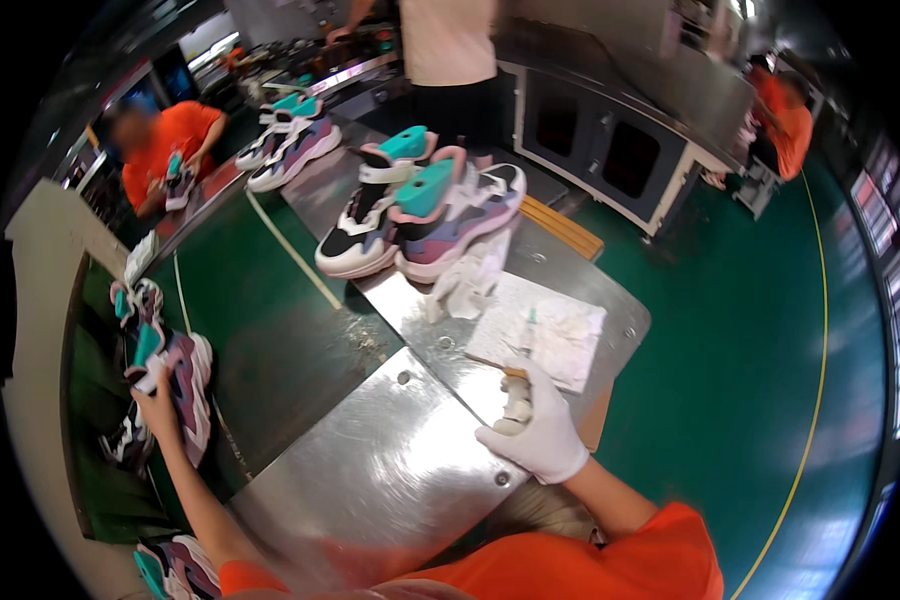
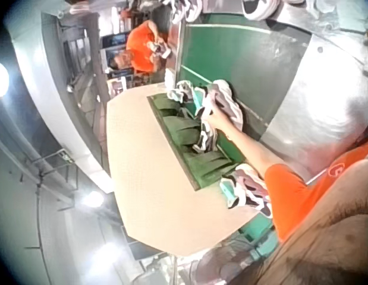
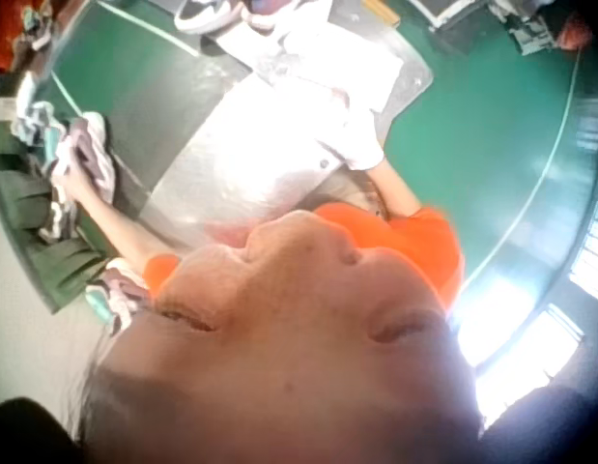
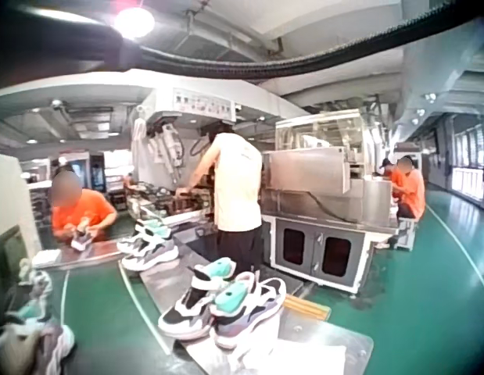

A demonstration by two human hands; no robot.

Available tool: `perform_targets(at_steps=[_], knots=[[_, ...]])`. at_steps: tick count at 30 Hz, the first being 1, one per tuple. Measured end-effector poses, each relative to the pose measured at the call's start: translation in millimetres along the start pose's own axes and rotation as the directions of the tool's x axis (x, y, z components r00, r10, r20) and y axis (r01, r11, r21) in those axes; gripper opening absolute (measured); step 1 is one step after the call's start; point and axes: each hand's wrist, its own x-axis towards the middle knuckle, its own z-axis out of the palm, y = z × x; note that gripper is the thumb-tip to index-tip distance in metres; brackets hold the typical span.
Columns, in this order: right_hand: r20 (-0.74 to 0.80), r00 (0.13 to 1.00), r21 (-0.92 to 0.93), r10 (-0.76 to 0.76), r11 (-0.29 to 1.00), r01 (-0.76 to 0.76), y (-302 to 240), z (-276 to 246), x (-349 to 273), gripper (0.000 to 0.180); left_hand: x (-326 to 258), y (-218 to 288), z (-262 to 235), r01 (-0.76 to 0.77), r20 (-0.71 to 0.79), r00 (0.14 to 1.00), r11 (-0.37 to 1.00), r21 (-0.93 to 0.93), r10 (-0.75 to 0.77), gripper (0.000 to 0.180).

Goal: The person applies a liquid substance from a syringe into the seams of a sneaker on a factory assembly line. They repeatedly pick up sneakers, inject the substance along the edges, and place them back on the conveyor belt.

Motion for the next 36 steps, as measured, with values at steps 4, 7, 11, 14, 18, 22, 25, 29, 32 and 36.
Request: perform_targets(at_steps=[4, 7, 11, 14, 18, 22, 25, 29, 32, 36], knots=[[-0.022, 0.981, -0.204, -0.193, 0.961, 0.185, 19.8, 4.6, 6.1, 0.092, 0.3, -2.0, 16.7, -0.174, -0.106, 0.973, 0.953, 0.249, 0.205, 0.098], [-0.041, 0.981, -0.254, -0.189, 0.952, 0.173, 24.9, 2.4, 5.7, 0.091, -49.4, 87.8, 36.0, -0.407, -0.206, 0.776, 0.723, 0.559, 0.596, 0.084], [0.006, 0.996, -0.118, -0.083, 0.99, 0.084, 10.4, 1.2, 9.6, 0.084, -69.9, 182.8, 72.1, -0.797, 0.102, 0.591, 0.599, -0.08, 0.8, 0.072], [0.003, 0.996, -0.113, -0.085, 0.99, 0.085, 2.3, -2.1, 8.4, 0.081, -73.0, 272.1, 137.7, -0.701, 0.3, 0.502, 0.585, -0.407, 0.811, 0.083], [0.048, 0.998, -0.062, -0.039, 0.997, 0.042, 9.1, -8.1, 11.4, 0.08, -80.2, 368.0, 211.4, -0.236, 0.599, 0.43, 0.725, -0.648, 0.675, 0.082], [0.084, 0.996, -0.085, -0.025, 0.996, 0.032, 8.2, -10.4, 6.0, 0.081, -106.3, 369.7, 199.4, -0.36, 0.539, 0.592, 0.795, -0.489, 0.6, 0.072], [0.077, 0.985, -0.091, -0.155, 0.983, 0.162, 5.3, -12.2, 5.0, 0.082, -116.6, 341.1, 143.5, -0.475, 0.528, 0.624, 0.816, -0.328, 0.576, 0.068], [0.058, 0.974, -0.071, -0.217, 0.973, 0.221, 19.6, -3.6, 6.8, 0.083, -161.7, 259.9, 14.0, -0.424, 0.55, 0.697, 0.883, -0.201, 0.46, 0.064], [0.066, 0.966, -0.1, -0.248, 0.962, 0.254, 17.1, -2.2, 7.4, 0.081, -204.7, 200.4, -81.7, -0.375, 0.508, 0.787, 0.925, -0.055, 0.349, 0.064], [0.024, 0.944, -0.175, -0.329, 0.928, 0.327, 19.4, -6.1, 6.3, 0.08, -256.4, 128.0, -120.6, -0.064, 0.248, 0.968, 0.994, 0.093, 0.039, 0.077]])
